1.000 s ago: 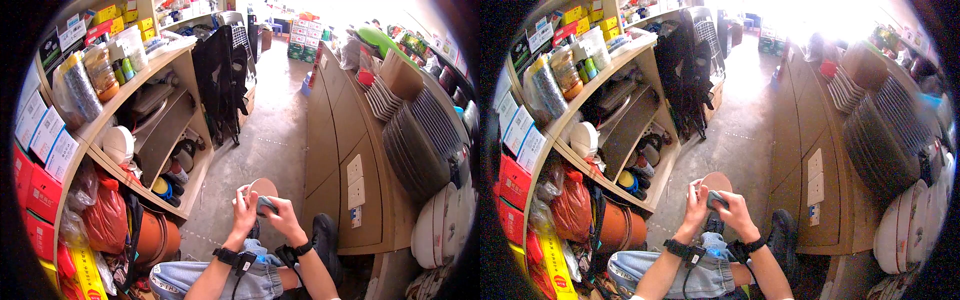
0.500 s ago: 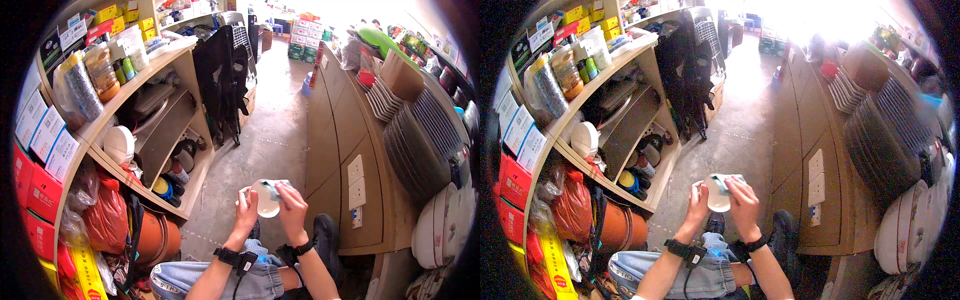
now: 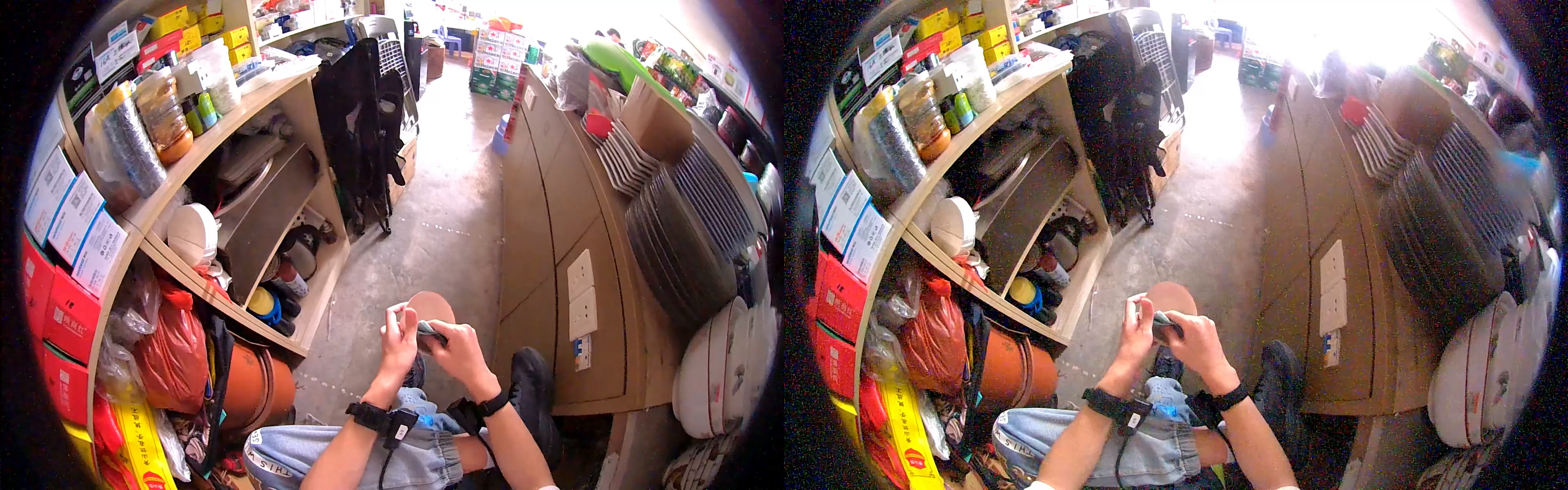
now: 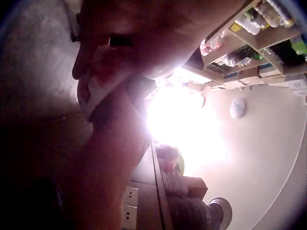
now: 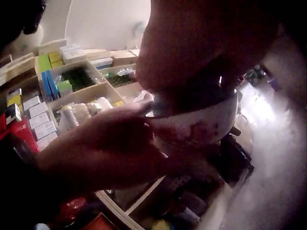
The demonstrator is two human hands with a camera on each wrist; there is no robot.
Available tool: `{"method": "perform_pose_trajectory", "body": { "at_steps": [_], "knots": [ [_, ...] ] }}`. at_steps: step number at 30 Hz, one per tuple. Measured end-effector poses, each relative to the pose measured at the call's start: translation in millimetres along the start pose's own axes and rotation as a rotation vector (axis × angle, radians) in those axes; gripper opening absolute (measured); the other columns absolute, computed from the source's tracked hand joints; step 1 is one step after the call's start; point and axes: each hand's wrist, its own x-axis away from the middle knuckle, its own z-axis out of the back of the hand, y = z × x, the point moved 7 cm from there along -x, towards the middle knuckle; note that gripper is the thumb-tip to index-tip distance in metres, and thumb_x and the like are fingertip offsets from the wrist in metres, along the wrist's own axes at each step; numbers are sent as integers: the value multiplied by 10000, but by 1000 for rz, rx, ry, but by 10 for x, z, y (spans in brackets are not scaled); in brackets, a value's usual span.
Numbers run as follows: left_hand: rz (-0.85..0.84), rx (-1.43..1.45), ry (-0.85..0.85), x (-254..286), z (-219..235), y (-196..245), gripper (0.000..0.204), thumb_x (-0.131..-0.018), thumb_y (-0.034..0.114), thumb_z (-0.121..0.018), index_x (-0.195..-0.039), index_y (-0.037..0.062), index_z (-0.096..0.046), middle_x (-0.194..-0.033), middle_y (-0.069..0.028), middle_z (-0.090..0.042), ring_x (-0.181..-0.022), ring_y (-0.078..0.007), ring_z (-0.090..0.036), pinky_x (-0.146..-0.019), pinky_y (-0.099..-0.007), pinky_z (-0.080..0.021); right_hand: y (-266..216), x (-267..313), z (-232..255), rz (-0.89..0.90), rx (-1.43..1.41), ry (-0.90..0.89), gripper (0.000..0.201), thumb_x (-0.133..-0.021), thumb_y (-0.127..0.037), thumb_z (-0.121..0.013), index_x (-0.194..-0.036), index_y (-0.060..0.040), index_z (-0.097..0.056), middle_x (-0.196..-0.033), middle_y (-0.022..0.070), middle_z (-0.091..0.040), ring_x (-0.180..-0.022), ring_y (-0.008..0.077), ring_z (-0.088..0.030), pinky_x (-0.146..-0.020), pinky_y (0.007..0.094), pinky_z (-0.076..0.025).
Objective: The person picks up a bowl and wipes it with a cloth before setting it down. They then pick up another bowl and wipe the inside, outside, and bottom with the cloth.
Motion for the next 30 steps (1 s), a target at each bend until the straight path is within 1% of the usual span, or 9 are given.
{"method": "perform_pose_trajectory", "body": {
  "at_steps": [4, 8, 12, 14, 16, 18, 19, 25, 30],
  "knots": [
    [-100, -82, 6, 65, 39, 347, 635, -990, 592, -479, -1219, 1, -517, -920, -201, -712, -876, -243, -695, -760, -392, -537, -36, 14, 36, -6, -9, -77, 227, -747, -49, -678, -968, 1, -685, -781, 233, -634, -675, 382, -650, -610, 378, -497],
    [-144, -77, 19, 26, -2, 241, 641, -993, 594, -469, -1215, -6, -518, -922, -203, -712, -880, -233, -692, -759, -385, -537, 108, 33, 111, -50, -185, -55, 203, -747, -34, -681, -936, 39, -665, -699, 185, -614, -597, 178, -589, -592, 299, -454],
    [-124, -49, 0, -3, 5, 169, 635, -998, 590, -460, -1218, -2, -513, -924, -198, -714, -886, -221, -688, -769, -381, -535, 169, 35, 302, -206, -307, 195, 179, -805, 27, -656, -979, 36, -696, -807, 47, -714, -755, 59, -553, -661, 261, -467],
    [-105, -48, 2, -21, 3, 88, 627, -1001, 584, -460, -1229, 0, -501, -926, -192, -717, -885, -217, -687, -779, -381, -534, 136, 75, 508, -180, -275, 572, 267, -831, 62, -622, -1080, 25, -713, -902, 59, -734, -814, 52, -577, -715, 251, -479],
    [-36, 7, -4, 12, -32, 124, 629, -1003, 584, -458, -1240, 2, -490, -927, -190, -718, -885, -215, -686, -784, -381, -534, 101, 39, 551, -125, -208, 522, 348, -850, 92, -588, -1166, 4, -704, -1031, 103, -747, -962, 116, -666, -861, 280, -513],
    [27, 68, -21, 35, -61, 68, 637, -1002, 590, -452, -1248, 3, -478, -925, -182, -719, -890, -214, -683, -793, -381, -533, -60, 8, 489, 146, 33, 484, 384, -831, 103, -575, -1175, -11, -704, -1130, 140, -727, -1143, 240, -667, -1019, 355, -483],
    [48, 91, -59, 41, -75, 30, 621, -1006, 585, -448, -1258, 18, -468, -978, -187, -709, -942, -220, -670, -819, -376, -525, -74, -12, 412, 151, 44, 372, 434, -795, 119, -566, -1182, -21, -703, -1197, 160, -692, -1267, 312, -574, -1130, 422, -393],
    [69, 127, -68, 99, -82, 111, 571, -1012, 565, -456, -1241, 42, -475, -1062, -164, -677, -989, -214, -635, -839, -364, -512, 27, -26, 21, 77, 79, 140, 518, -784, 91, -564, -1255, -98, -673, -1322, 168, -598, -1354, 316, -461, -1173, 429, -342],
    [72, 81, -98, 79, -73, 126, 542, -1018, 544, -464, -1231, 46, -483, -1040, -150, -686, -966, -199, -638, -831, -363, -516, 82, 11, -72, 65, 72, 62, 461, -806, 34, -596, -1246, -88, -661, -1292, 184, -609, -1270, 340, -529, -1117, 420, -411]
  ]
}}
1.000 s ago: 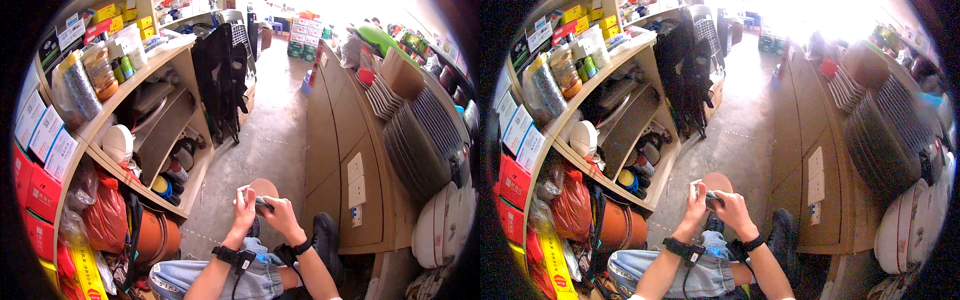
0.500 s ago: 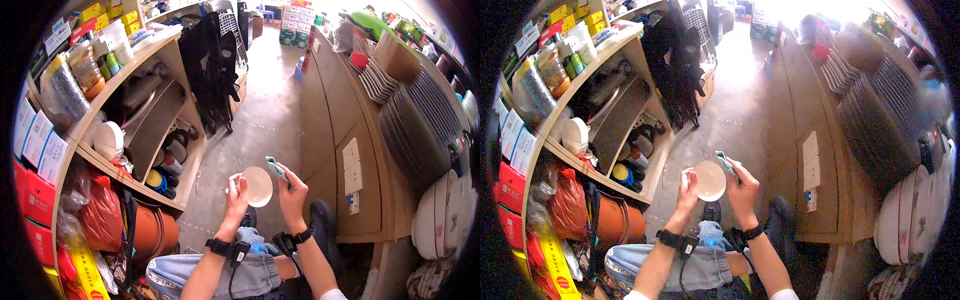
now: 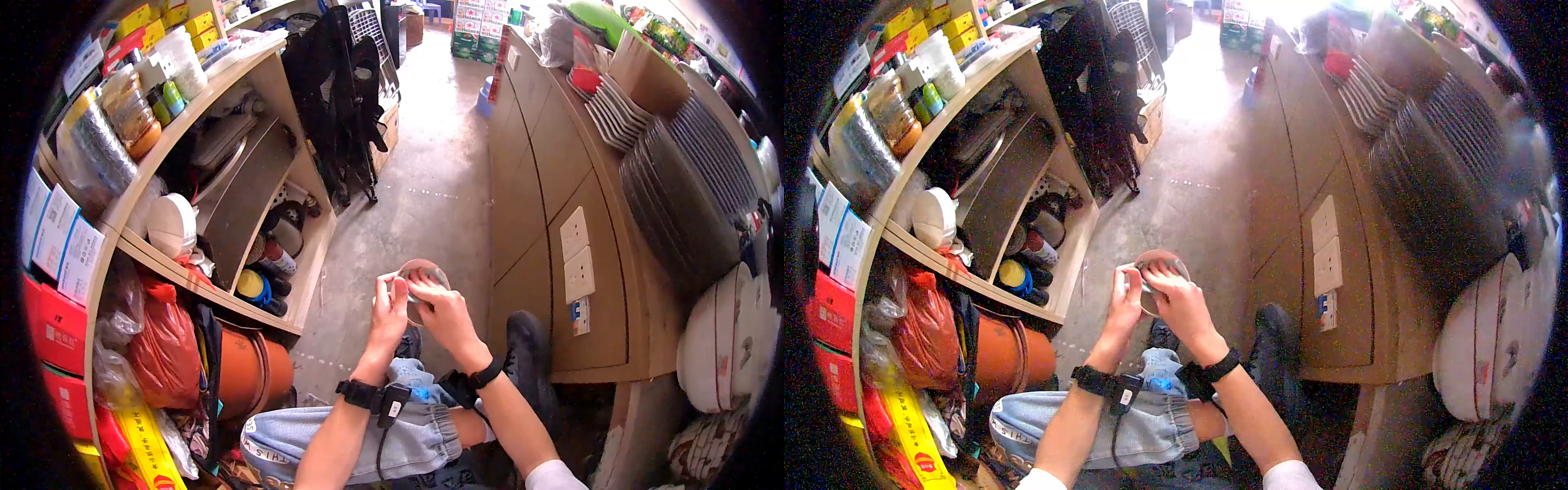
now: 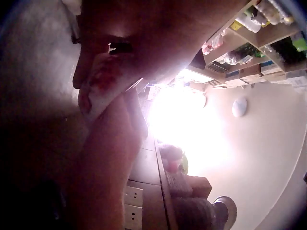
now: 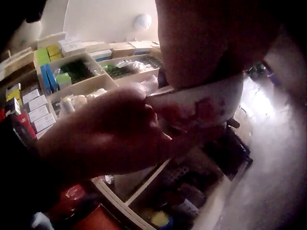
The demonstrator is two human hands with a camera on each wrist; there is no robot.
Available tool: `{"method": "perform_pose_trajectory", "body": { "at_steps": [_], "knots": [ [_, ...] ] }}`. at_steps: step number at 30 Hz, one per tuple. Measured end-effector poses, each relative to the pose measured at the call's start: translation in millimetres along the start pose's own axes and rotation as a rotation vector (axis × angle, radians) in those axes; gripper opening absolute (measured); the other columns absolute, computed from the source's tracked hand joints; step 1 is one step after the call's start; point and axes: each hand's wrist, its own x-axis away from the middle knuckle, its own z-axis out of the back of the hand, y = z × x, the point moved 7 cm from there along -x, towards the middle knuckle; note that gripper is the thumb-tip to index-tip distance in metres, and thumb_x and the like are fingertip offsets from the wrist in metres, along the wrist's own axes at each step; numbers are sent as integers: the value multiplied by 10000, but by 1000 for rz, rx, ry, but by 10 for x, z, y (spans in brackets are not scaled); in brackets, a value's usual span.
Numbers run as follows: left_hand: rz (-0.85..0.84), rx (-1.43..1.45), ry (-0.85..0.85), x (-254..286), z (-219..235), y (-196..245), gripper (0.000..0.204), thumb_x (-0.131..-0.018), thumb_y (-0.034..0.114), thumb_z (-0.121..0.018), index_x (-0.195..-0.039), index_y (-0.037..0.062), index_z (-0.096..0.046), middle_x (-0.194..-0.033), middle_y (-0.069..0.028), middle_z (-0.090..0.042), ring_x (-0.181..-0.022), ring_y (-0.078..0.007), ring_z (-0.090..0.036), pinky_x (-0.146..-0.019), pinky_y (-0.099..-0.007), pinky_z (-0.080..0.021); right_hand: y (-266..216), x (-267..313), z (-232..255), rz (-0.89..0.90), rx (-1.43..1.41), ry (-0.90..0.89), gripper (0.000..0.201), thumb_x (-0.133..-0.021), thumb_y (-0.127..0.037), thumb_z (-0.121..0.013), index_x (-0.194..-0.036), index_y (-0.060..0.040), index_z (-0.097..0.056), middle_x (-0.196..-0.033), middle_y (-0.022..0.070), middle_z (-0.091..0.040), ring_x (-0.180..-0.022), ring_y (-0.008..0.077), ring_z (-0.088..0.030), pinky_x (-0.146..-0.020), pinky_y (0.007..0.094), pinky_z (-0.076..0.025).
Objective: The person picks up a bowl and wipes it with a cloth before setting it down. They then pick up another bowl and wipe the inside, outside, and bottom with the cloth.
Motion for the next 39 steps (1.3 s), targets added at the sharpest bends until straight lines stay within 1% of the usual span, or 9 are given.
{"method": "perform_pose_trajectory", "body": {
  "at_steps": [7, 16, 17, 20, 22, 25, 30, 34, 39],
  "knots": [
    [-69, -64, 24, -16, 30, 22, 532, -1014, 525, -492, -1222, 36, -500, -919, -140, -688, -854, -178, -636, -772, -359, -516, -41, 26, 39, -109, -111, -124, 175, -819, -66, -659, -983, -10, -684, -829, 253, -648, -783, 430, -652, -666, 440, -525],
    [-72, -101, 82, -14, 90, 76, 578, -1013, 571, -449, -1233, 36, -481, -771, -64, -574, -773, -154, -539, -693, -339, -457, -28, 17, 145, -73, -355, -141, 147, -794, -75, -658, -891, 30, -626, -685, 236, -526, -549, 317, -508, -560, 358, -434],
    [-100, -126, 85, -15, 87, 110, 583, -1013, 574, -445, -1237, 37, -478, -790, -76, -590, -784, -159, -551, -701, -346, -465, -16, 27, 178, -99, -370, -138, 148, -800, -62, -656, -913, 32, -636, -674, 191, -541, -572, 182, -502, -571, 312, -427],
    [-95, -116, 79, -12, 70, 175, 594, -1013, 583, -435, -1245, 37, -470, -836, -103, -619, -809, -170, -577, -719, -358, -480, 66, 37, 255, -190, -402, -21, 200, -801, -42, -625, -987, 25, -653, -792, 253, -604, -688, 261, -680, -647, 342, -500],
    [-56, -83, 73, -16, 82, 142, 600, -1012, 588, -430, -1250, 38, -465, -862, -118, -634, -824, -175, -590, -729, -364, -488, 23, 11, 302, -218, -414, 87, 204, -827, -20, -617, -1022, 20, -663, -825, 228, -658, -737, 198, -689, -685, 329, -510],
    [-77, -149, 68, -33, 94, 133, 606, -1012, 592, -424, -1255, 38, -457, -887, -134, -648, -835, -178, -603, -734, -365, -497, -24, 5, 612, -153, -170, 508, 284, -844, 15, -635, -1113, -33, -711, -1044, 159, -724, -959, 271, -694, -853, 358, -525],
    [62, -7, 34, 0, 16, 77, 561, -1023, 572, -418, -1252, 61, -447, -949, -123, -642, -903, -178, -597, -780, -359, -494, -149, -35, 393, 125, -2, 275, 414, -780, 45, -639, -1175, -54, -714, -1153, 143, -706, -1107, 304, -660, -987, 384, -504],
    [15, 40, 69, -2, 25, -5, 496, -1039, 535, -415, -1232, 80, -449, -972, -115, -635, -927, -175, -596, -805, -356, -491, -54, 19, 25, 17, -20, 91, 443, -789, 15, -645, -1215, -94, -694, -1239, 142, -661, -1178, 278, -627, -1039, 385, -485],
    [21, 22, 16, 15, 9, 67, 436, -1049, 493, -431, -1192, 82, -453, -909, -90, -626, -865, -161, -585, -770, -356, -487, -17, 29, -4, -102, -109, -46, 311, -805, -19, -664, -1112, -39, -704, -1009, 219, -686, -919, 379, -682, -785, 403, -553]
  ]
}}
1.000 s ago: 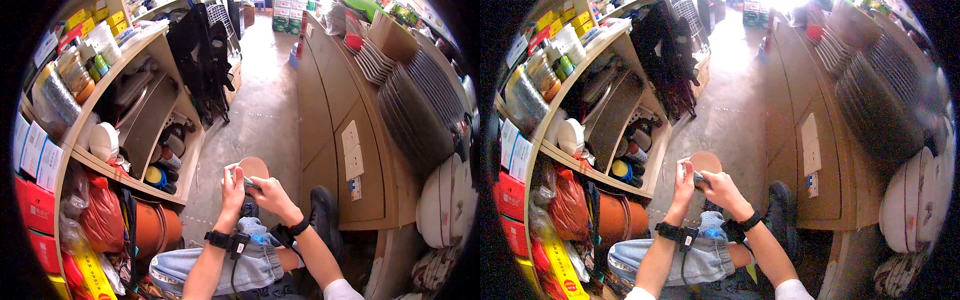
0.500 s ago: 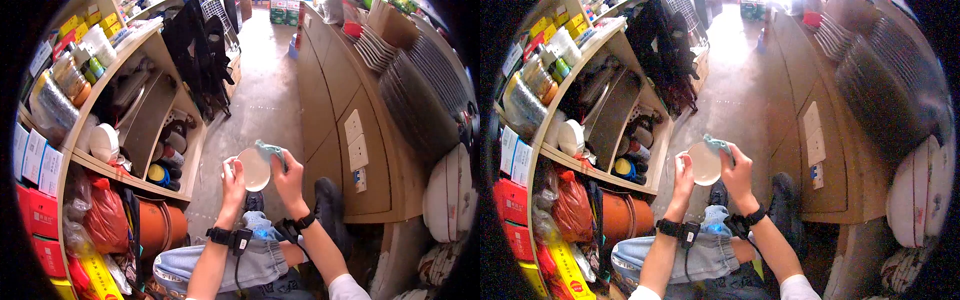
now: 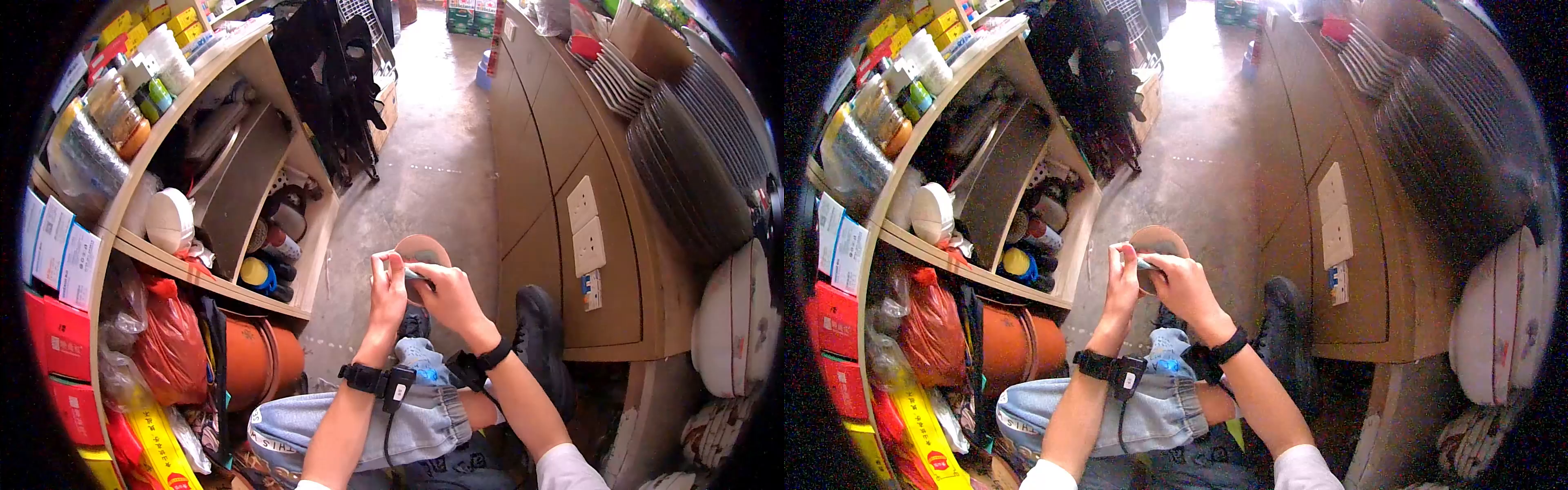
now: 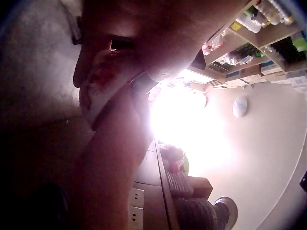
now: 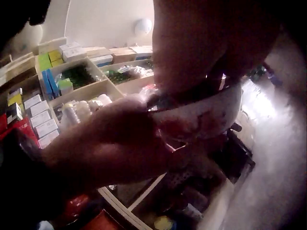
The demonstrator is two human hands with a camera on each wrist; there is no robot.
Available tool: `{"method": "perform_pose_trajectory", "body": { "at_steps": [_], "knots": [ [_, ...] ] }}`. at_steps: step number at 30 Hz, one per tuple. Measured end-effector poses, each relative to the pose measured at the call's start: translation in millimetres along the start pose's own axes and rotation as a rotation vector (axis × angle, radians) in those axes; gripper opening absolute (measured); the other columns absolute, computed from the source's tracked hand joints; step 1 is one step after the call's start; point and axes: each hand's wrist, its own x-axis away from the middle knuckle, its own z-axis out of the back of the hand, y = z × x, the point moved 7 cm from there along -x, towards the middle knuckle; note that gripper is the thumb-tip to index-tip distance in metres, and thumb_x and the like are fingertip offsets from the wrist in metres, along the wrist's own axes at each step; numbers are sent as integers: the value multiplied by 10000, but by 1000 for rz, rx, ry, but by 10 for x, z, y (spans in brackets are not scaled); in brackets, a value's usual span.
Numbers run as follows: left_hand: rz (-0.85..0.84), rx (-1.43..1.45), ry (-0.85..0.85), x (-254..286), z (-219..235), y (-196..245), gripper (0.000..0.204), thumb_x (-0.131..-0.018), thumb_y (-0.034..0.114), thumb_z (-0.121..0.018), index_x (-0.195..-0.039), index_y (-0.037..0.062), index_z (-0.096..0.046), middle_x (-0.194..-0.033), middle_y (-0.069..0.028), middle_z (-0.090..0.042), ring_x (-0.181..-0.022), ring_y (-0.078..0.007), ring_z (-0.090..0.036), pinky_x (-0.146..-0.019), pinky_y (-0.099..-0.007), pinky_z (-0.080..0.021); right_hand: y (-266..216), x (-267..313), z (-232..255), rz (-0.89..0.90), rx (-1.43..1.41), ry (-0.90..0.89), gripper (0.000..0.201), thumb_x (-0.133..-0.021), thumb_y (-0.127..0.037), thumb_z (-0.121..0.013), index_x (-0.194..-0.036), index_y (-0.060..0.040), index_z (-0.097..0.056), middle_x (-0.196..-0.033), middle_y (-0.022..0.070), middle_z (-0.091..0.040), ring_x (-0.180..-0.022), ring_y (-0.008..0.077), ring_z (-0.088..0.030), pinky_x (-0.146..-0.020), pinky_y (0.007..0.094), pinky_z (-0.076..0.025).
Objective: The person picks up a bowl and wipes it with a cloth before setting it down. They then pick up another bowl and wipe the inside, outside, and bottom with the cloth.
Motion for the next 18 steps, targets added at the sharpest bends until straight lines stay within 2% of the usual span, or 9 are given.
{"method": "perform_pose_trajectory", "body": {
  "at_steps": [1, 3, 7, 9, 13, 15, 16, 17, 18],
  "knots": [
    [2, 1, 0, 1, 5, 6, 436, -1049, 493, -431, -1192, 82, -453, -909, -90, -626, -865, -161, -585, -770, -356, -487, -26, -1, 41, -2, 1, -1, 311, -805, -19, -664, -1112, -39, -704, -1009, 219, -686, -919, 379, -682, -785, 403, -553],
    [34, -114, 16, -12, 42, 13, 456, -1043, 511, -434, -1184, 77, -454, -844, -62, -585, -799, -145, -542, -709, -345, -466, -54, -4, 42, -14, 12, -108, 181, -808, -45, -674, -983, -3, -683, -855, 253, -644, -783, 414, -656, -660, 429, -515],
    [-13, -134, 45, 19, 69, 151, 485, -1034, 533, -438, -1176, 69, -454, -813, -46, -544, -759, -130, -496, -662, -329, -438, -98, 18, 37, 61, 12, -122, 127, -803, -55, -674, -909, 11, -644, -802, 258, -621, -711, 414, -616, -621, 419, -492],
    [11, -80, 44, 28, 63, 144, 519, -1027, 549, -440, -1193, 57, -453, -819, -42, -538, -763, -128, -488, -671, -324, -436, -99, 3, 97, 95, -75, -114, 162, -799, -56, -675, -938, 19, -643, -746, 233, -590, -618, 321, -610, -598, 358, -474],
    [-27, -69, 46, -42, 99, 68, 548, -1025, 555, -438, -1231, 47, -447, -884, -65, -570, -824, -138, -519, -730, -334, -456, -62, 14, 213, 65, -328, -133, 154, -833, -56, -631, -971, 10, -653, -745, 168, -654, -656, 251, -638, -643, 336, -500],
    [-35, 15, 102, -51, 131, 96, 564, -1022, 558, -441, -1262, 48, -445, -981, -96, -596, -909, -150, -546, -815, -337, -465, 51, 29, 340, -97, -559, 74, 148, -868, -56, -630, -994, 11, -671, -815, 45, -679, -747, 110, -584, -690, 285, -481],
    [-36, 16, 102, -47, 133, 105, 564, -1022, 558, -441, -1262, 48, -445, -981, -96, -596, -909, -150, -546, -815, -337, -465, 169, 25, 394, -154, -619, 144, 122, -930, -73, -622, -1009, 4, -674, -926, -28, -662, -837, 78, -558, -723, 267, -470],
    [-22, 48, 93, -42, 133, 104, 560, -1020, 555, -449, -1275, 56, -437, -1007, -100, -600, -940, -155, -552, -837, -340, -464, 179, -3, 401, -154, -619, 144, 122, -930, -73, -622, -1009, 4, -674, -926, -28, -662, -837, 78, -558, -723, 267, -470],
    [-8, 80, 84, -36, 132, 107, 557, -1018, 551, -458, -1287, 64, -429, -1032, -104, -604, -971, -159, -557, -859, -343, -462, 205, -8, 555, -143, -627, 366, 134, -953, -98, -621, -1035, -6, -673, -922, -38, -646, -822, 72, -547, -708, 258, -460]
  ]
}}
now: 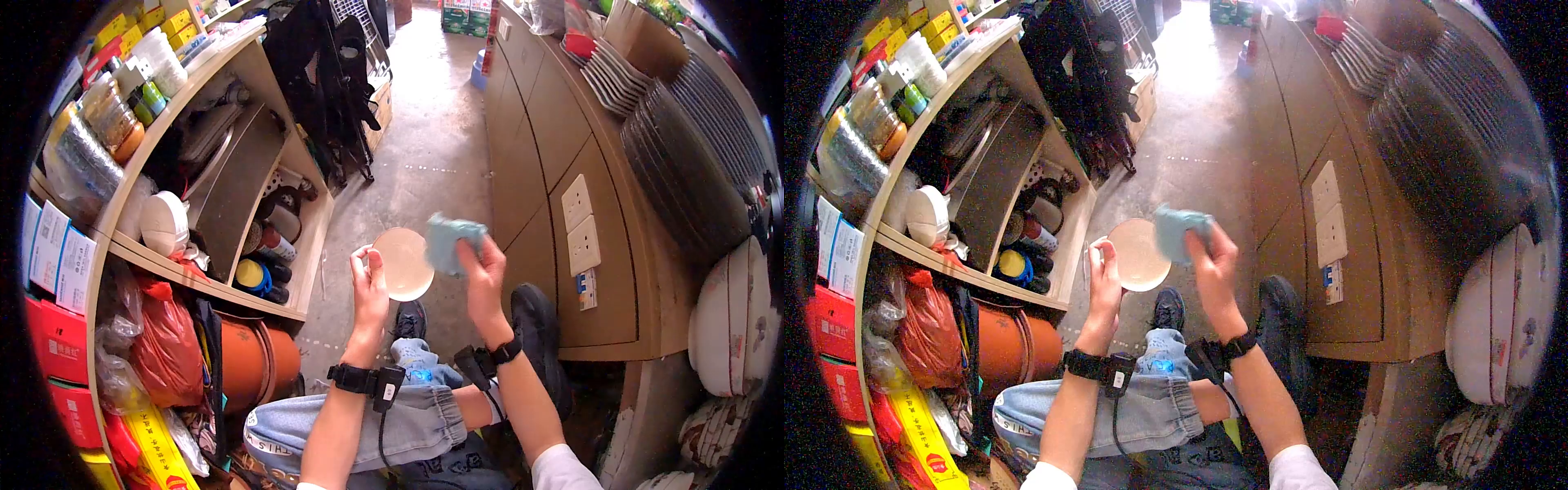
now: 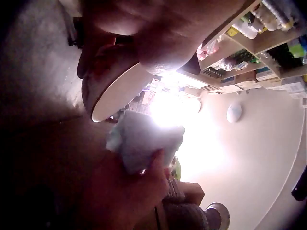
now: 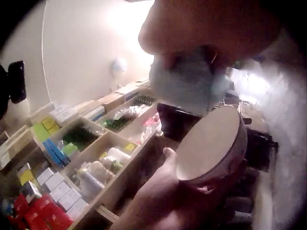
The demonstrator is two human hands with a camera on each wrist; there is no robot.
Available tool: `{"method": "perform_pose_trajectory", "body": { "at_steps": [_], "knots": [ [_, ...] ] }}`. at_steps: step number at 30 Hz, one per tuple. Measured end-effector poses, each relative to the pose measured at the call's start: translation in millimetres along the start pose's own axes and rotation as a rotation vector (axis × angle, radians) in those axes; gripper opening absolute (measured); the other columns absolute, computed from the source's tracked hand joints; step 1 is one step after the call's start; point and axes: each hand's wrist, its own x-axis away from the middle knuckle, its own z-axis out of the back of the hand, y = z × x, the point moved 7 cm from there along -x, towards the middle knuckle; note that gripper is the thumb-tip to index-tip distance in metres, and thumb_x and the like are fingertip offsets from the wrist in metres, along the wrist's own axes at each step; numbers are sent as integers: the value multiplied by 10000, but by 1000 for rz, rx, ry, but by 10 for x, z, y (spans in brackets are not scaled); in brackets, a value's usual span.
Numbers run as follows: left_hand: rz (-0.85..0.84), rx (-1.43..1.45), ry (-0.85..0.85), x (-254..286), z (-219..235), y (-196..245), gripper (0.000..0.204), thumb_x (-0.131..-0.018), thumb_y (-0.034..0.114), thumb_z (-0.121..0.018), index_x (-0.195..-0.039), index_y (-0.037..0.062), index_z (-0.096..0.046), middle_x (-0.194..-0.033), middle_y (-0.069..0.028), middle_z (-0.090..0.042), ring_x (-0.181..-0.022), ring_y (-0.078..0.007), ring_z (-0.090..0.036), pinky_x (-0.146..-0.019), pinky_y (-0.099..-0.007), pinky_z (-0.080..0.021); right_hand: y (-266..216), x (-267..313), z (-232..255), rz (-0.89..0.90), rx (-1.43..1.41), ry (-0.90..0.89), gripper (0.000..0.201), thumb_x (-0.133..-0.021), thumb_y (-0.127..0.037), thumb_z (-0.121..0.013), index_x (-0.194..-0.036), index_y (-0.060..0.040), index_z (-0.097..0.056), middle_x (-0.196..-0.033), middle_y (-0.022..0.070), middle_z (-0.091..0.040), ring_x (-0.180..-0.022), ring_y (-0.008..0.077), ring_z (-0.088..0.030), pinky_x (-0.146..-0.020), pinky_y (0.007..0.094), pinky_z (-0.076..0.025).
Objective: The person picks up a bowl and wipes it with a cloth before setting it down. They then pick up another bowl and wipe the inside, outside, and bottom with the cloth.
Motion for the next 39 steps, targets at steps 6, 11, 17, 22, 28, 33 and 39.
{"method": "perform_pose_trajectory", "body": {
  "at_steps": [6, 11, 17, 22, 28, 33, 39],
  "knots": [
    [75, 102, -54, 84, -93, 118, 405, -1018, 318, -544, -1317, 85, -403, -1111, -106, -592, -1060, -182, -574, -919, -354, -466, 2, -66, 231, -32, 253, 182, 214, -1006, -157, -590, -1173, -33, -645, -1036, 6, -686, -879, 63, -569, -748, 233, -449],
    [17, 207, -123, 126, -162, 170, 418, -928, -4, -502, -1322, 88, -400, -1191, -117, -559, -1127, -196, -560, -939, -353, -479, 21, -8, -176, 47, 165, -153, 240, -1021, -213, -535, -1189, -70, -630, -1424, 201, -546, -1272, 189, -527, -1023, 279, -404],
    [-58, 66, -107, 99, -116, 228, 533, -839, -133, -459, -1322, 87, -408, -1148, -105, -554, -1102, -194, -561, -941, -330, -477, 390, -58, -110, -239, -200, -240, 354, -1020, -419, -517, -1048, -71, -579, -1472, 198, -491, -1222, 211, -538, -1032, 318, -393],
    [-152, 4, -157, 125, -191, 280, 566, -808, -164, -470, -1314, 87, -442, -1112, -95, -559, -1080, -186, -564, -934, -313, -475, 265, -38, -157, -236, -86, -155, 482, -873, -177, -770, -1263, -53, -515, -1270, 108, -603, -1133, 156, -556, -941, 305, -478],
    [-154, -73, -152, 140, -196, 309, 458, -875, -111, -497, -1288, 87, -493, -1110, -92, -586, -1076, -183, -571, -915, -300, -481, 503, -48, -118, -140, 259, -217, 498, -857, -105, -700, -1329, -37, -556, -1111, 118, -696, -1030, 184, -651, -896, 313, -505],
    [-205, -108, -125, 135, -185, 332, 329, -963, -17, -518, -1278, 80, -515, -1145, -108, -612, -1056, -187, -595, -895, -312, -493, 298, -2, -128, -62, 343, -101, 381, -876, 0, -610, -1256, -21, -627, -1046, 62, -713, -975, 120, -627, -892, 293, -504],
    [-263, -179, -81, 91, -126, 339, 221, -1031, 108, -503, -1239, 48, -544, -1171, -109, -624, -1044, -190, -610, -893, -327, -496, 158, 26, -192, 4, 443, -118, 356, -917, -44, -593, -1270, -6, -615, -1064, 117, -734, -978, 147, -665, -878, 306, -516]
  ]
}}
